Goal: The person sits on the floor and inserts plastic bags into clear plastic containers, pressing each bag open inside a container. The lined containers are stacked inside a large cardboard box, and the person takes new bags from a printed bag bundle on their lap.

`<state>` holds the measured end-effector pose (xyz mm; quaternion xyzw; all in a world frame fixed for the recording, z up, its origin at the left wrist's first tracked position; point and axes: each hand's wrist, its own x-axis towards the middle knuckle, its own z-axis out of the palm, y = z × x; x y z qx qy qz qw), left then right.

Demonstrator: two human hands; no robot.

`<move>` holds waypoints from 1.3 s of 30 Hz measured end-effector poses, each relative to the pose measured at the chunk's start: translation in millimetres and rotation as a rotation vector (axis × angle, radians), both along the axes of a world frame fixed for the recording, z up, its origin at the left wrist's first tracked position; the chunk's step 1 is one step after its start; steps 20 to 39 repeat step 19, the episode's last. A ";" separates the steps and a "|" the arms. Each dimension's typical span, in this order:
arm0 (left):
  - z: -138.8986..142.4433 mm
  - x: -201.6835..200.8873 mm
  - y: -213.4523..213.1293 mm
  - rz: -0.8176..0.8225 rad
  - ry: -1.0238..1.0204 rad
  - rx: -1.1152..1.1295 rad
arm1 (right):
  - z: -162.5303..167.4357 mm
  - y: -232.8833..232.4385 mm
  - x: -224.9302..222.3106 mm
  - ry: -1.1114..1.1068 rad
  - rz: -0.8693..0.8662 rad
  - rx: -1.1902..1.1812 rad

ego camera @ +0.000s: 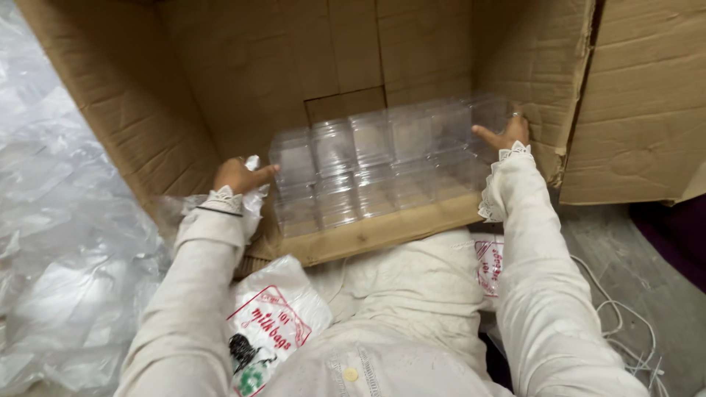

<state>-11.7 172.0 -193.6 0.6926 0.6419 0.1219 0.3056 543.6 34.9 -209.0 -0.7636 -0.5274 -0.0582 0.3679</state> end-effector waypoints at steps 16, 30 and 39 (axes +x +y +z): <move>-68.0 32.6 14.3 0.068 -0.136 0.121 | -17.0 27.4 22.2 0.265 0.099 -0.422; -80.6 26.9 13.2 0.050 -0.220 0.236 | -19.1 26.7 31.6 0.208 0.152 -0.284; -80.6 26.9 13.2 0.050 -0.220 0.236 | -19.1 26.7 31.6 0.208 0.152 -0.284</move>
